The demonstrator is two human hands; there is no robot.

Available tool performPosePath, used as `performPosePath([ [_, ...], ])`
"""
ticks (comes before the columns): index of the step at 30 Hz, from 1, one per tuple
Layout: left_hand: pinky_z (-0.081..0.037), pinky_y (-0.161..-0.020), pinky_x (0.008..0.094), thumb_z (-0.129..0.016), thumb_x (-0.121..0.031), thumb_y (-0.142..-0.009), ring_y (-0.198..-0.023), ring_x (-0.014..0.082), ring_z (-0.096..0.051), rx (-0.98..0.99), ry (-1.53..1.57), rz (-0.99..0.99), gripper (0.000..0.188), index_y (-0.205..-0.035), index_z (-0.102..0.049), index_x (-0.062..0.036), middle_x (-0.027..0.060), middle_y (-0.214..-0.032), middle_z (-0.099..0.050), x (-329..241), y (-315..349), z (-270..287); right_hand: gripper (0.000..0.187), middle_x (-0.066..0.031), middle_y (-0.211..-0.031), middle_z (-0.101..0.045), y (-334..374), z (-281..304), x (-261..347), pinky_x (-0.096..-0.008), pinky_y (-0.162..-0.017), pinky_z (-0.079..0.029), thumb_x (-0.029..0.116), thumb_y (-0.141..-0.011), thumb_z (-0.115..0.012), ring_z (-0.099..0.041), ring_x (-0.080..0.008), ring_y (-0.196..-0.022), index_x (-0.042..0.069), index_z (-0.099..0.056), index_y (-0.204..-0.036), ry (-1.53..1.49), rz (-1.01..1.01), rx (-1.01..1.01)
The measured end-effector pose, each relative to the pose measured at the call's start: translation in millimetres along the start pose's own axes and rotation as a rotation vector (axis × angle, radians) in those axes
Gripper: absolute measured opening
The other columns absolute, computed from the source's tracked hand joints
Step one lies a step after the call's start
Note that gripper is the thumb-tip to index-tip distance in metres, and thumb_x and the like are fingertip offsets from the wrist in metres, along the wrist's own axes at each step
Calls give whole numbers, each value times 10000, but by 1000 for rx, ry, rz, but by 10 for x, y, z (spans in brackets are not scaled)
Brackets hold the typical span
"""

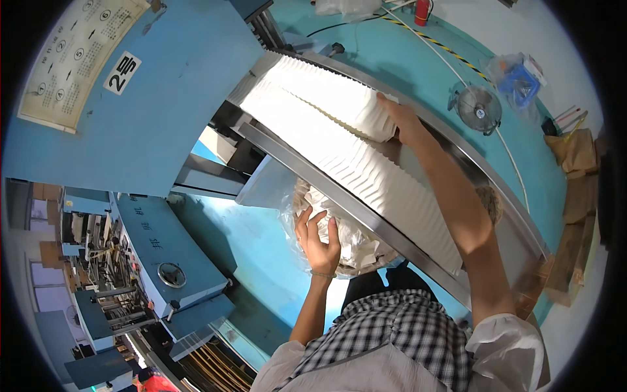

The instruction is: Sorting and placing stacks of tissues onto a conveyor belt from a processing machine.

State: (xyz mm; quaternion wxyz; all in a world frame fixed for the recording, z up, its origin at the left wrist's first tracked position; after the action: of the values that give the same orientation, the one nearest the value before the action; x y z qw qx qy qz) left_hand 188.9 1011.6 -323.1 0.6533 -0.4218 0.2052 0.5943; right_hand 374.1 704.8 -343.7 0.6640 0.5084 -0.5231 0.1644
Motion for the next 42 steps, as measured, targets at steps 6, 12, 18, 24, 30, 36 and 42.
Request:
performPosePath([
  [6, -420, -995, 435, -724, -129, -870, -1186, 358, -525, 5, -74, -24, 218, -1063, -662, -47, 188, -1261, -576, 77, 118, 16, 1022, -185, -1374, -509, 73, -204, 34, -546, -896, -511, 640, -689, -806, -569, -348, -1166, -57, -479, -1362, 338, -110, -351],
  [12, -368, -1029, 471, -717, -155, -879, -1230, 363, -491, 21, -53, 68, 212, -1064, -664, -67, 156, -1273, -565, 287, 246, 105, 1305, -259, -1482, -292, 170, -297, 18, -428, -1111, -359, 709, -621, -772, -361, -367, -1366, -105, -205, -1469, 404, -150, -312],
  [18, -376, -1005, 464, -723, -153, -870, -1201, 354, -501, 60, -30, 52, 206, -1062, -669, -99, 138, -1248, -569, 370, 339, 72, 876, -181, -1232, -615, -584, 106, -243, -480, -807, -521, 537, -703, -822, -617, -311, -1069, -54, -565, -1296, 265, 67, -330],
  [24, -392, -986, 467, -725, -150, -867, -1179, 352, -520, 61, -57, 15, 197, -1052, -672, -111, 133, -1237, -580, 439, 415, 188, 694, -160, -1051, -685, -213, -48, -89, -389, -745, -523, 464, -748, -823, -659, -269, -873, -25, -636, -1203, 458, 193, -291],
  [30, -413, -970, 470, -741, -128, -847, -1147, 353, -554, 110, -17, 6, 199, -1034, -677, -106, 149, -1202, -603, 403, 459, 142, 722, -194, -1053, -682, 34, 4, -6, -400, -742, -534, 455, -751, -817, -677, -282, -916, -81, -613, -1189, 190, 323, -230],
  [36, -427, -958, 457, -751, -106, -830, -1151, 355, -561, 131, 2, -70, 210, -1028, -680, -102, 156, -1187, -612, 297, 511, 135, 878, -260, -1295, -599, 316, -92, 158, -405, -996, -489, 537, -764, -752, -609, -369, -1178, -96, -493, -1314, 546, 85, -46],
  [42, -420, -974, 462, -754, -113, -826, -1166, 357, -553, 170, 7, -47, 225, -1039, -684, -108, 155, -1200, -617, 388, 615, 102, 932, -278, -1337, -560, 52, 1, 10, -409, -1018, -478, 565, -755, -759, -582, -382, -1215, -109, -466, -1329, 516, 112, -217],
])
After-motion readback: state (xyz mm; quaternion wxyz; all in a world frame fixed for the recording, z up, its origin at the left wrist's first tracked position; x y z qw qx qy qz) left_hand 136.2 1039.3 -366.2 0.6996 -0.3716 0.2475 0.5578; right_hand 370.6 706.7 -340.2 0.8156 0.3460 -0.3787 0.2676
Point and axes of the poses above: each hand's wrist, its own y-axis away from the middle knuckle, its own z-axis out of the back of the hand, x = y × z, the point moved 5 cm from there along -y, towards the middle knuckle
